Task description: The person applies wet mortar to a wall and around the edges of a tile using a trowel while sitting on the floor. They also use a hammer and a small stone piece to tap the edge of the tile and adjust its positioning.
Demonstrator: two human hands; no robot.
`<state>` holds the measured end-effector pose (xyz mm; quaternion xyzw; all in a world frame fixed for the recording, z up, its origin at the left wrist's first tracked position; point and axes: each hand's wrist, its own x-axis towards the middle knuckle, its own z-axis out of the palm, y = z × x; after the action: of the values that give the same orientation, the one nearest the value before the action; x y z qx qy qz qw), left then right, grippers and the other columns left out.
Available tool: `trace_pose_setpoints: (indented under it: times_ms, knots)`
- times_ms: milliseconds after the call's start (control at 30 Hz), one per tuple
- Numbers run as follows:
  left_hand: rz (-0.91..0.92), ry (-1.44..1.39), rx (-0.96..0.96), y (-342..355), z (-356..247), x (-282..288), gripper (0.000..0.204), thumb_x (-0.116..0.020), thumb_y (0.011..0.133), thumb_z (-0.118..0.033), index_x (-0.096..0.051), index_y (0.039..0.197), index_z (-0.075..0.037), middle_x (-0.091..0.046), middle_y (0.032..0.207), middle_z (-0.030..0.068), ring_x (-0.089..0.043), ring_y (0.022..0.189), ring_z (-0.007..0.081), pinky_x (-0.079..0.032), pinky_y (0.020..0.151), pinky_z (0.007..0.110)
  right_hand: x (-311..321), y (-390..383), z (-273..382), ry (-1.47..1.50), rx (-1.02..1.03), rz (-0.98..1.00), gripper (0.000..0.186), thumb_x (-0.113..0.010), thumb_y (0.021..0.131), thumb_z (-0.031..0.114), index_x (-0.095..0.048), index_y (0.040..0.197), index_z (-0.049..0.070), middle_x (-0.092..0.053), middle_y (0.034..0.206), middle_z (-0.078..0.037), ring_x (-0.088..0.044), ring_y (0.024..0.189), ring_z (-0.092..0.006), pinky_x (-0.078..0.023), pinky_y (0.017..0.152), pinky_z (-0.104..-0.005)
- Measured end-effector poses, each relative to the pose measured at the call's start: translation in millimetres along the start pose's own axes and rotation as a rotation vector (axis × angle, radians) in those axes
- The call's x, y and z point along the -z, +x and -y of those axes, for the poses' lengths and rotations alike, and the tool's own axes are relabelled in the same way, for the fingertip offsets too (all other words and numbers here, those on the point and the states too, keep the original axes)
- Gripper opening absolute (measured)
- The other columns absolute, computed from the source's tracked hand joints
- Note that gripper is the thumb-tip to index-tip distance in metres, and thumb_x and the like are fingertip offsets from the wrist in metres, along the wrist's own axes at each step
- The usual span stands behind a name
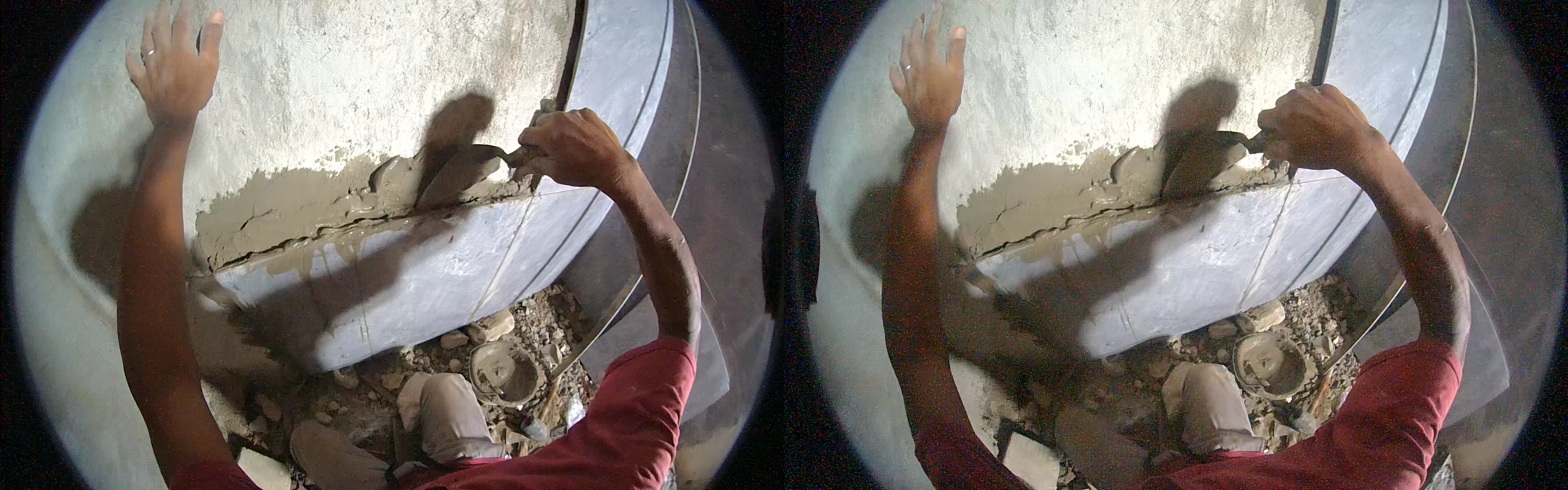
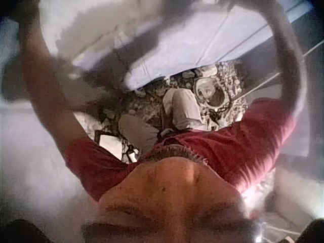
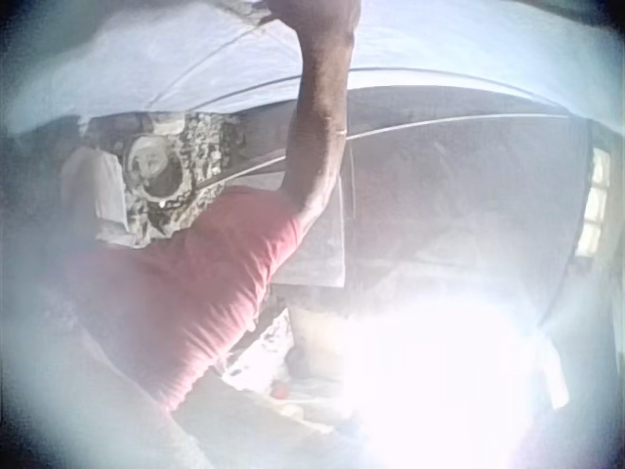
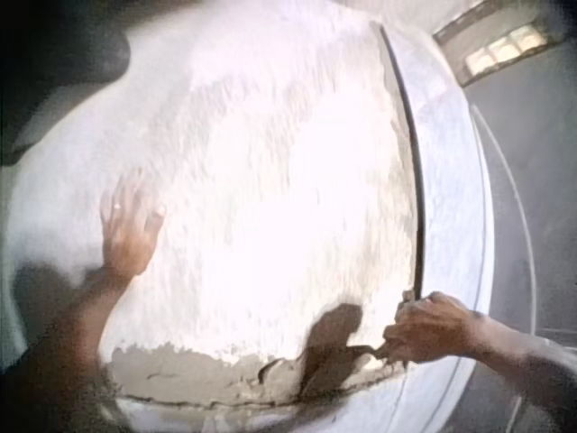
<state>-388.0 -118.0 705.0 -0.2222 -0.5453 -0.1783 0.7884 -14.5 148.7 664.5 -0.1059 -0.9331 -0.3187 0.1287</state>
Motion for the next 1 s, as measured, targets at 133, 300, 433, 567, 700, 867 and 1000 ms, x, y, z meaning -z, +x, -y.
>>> trace_pose_setpoints:
  times_ms: [133, 300, 433, 567, 700, 867, 1000]
  knots:
    - [-0.080, -0.148, 0.009, -2.6, 15.7, -18.5, 0.057, -0.042, 0.096, -0.055, -0.035, 0.147, -0.031, -0.036, 0.152, 0.0059, -0.032, 0.140, 0.0278, -0.016, 0.112, 0.059, -11.3, 4.8, -1.6, 0.102, -0.100, 0.209, 0.023, -0.073, 0.082, 0.031, -0.069, 0.090, 0.010, -0.067, 0.075, -0.006, -0.065, 0.072, -0.0196, -0.051, 0.066, -0.0391]
    - [-0.130, -0.133, -0.007, -2.1, 10.1, -21.4, 0.056, -0.043, 0.096, -0.055, -0.034, 0.147, -0.032, -0.037, 0.151, 0.0050, -0.033, 0.140, 0.0271, -0.019, 0.111, 0.059, -9.6, -22.9, -43.1, 0.058, -0.177, 0.202, 0.024, -0.068, 0.086, 0.034, -0.068, 0.090, 0.010, -0.070, 0.078, -0.009, -0.069, 0.077, -0.0248, -0.056, 0.070, -0.0419]
    - [-0.133, -0.136, -0.013, -3.2, 9.5, -21.9, 0.057, -0.043, 0.096, -0.054, -0.034, 0.147, -0.031, -0.037, 0.151, 0.0062, -0.033, 0.140, 0.0276, -0.020, 0.111, 0.058, -18.3, -19.2, -49.6, -0.056, -0.131, 0.189, 0.018, -0.074, 0.080, 0.024, -0.068, 0.090, 0.009, -0.068, 0.077, -0.008, -0.066, 0.072, -0.0193, -0.054, 0.067, -0.0373]
    - [-0.128, -0.121, -0.032, 6.3, 9.5, -18.3, 0.057, -0.042, 0.097, -0.053, -0.034, 0.148, -0.029, -0.037, 0.151, 0.0075, -0.033, 0.140, 0.0278, -0.020, 0.111, 0.058, 18.1, -11.7, -40.1, -0.205, -0.088, 0.100, 0.022, -0.077, 0.072, 0.018, -0.069, 0.090, 0.008, -0.067, 0.075, -0.009, -0.068, 0.071, -0.0215, -0.056, 0.066, -0.0369]
    - [-0.119, -0.123, -0.030, -1.9, 8.3, -20.0, 0.057, -0.040, 0.097, -0.054, -0.034, 0.148, -0.028, -0.036, 0.151, 0.0086, -0.032, 0.140, 0.0291, -0.019, 0.111, 0.059, 15.8, -3.3, -40.9, -0.299, -0.006, 0.147, 0.016, -0.068, 0.082, 0.027, -0.070, 0.092, 0.016, -0.072, 0.085, -0.006, -0.071, 0.081, -0.0230, -0.059, 0.066, -0.0376]
    - [-0.140, -0.132, -0.037, 0.0, 11.4, -21.9, 0.058, -0.039, 0.097, -0.055, -0.033, 0.148, -0.029, -0.036, 0.151, 0.0086, -0.032, 0.140, 0.0302, -0.018, 0.111, 0.060, 26.6, 9.2, -39.1, -0.323, -0.052, 0.213, 0.012, -0.068, 0.081, 0.026, -0.071, 0.084, 0.015, -0.072, 0.081, -0.006, -0.071, 0.080, -0.0240, -0.058, 0.064, -0.0375]
    - [-0.125, -0.149, -0.042, -1.5, 13.7, -22.5, 0.057, -0.040, 0.097, -0.056, -0.035, 0.147, -0.029, -0.035, 0.152, 0.0084, -0.031, 0.141, 0.0294, -0.015, 0.112, 0.062, 36.6, -10.8, -47.9, -0.272, -0.073, 0.037, 0.007, -0.071, 0.075, 0.014, -0.071, 0.082, 0.012, -0.067, 0.068, -0.007, -0.067, 0.065, -0.0184, -0.055, 0.063, -0.0345]
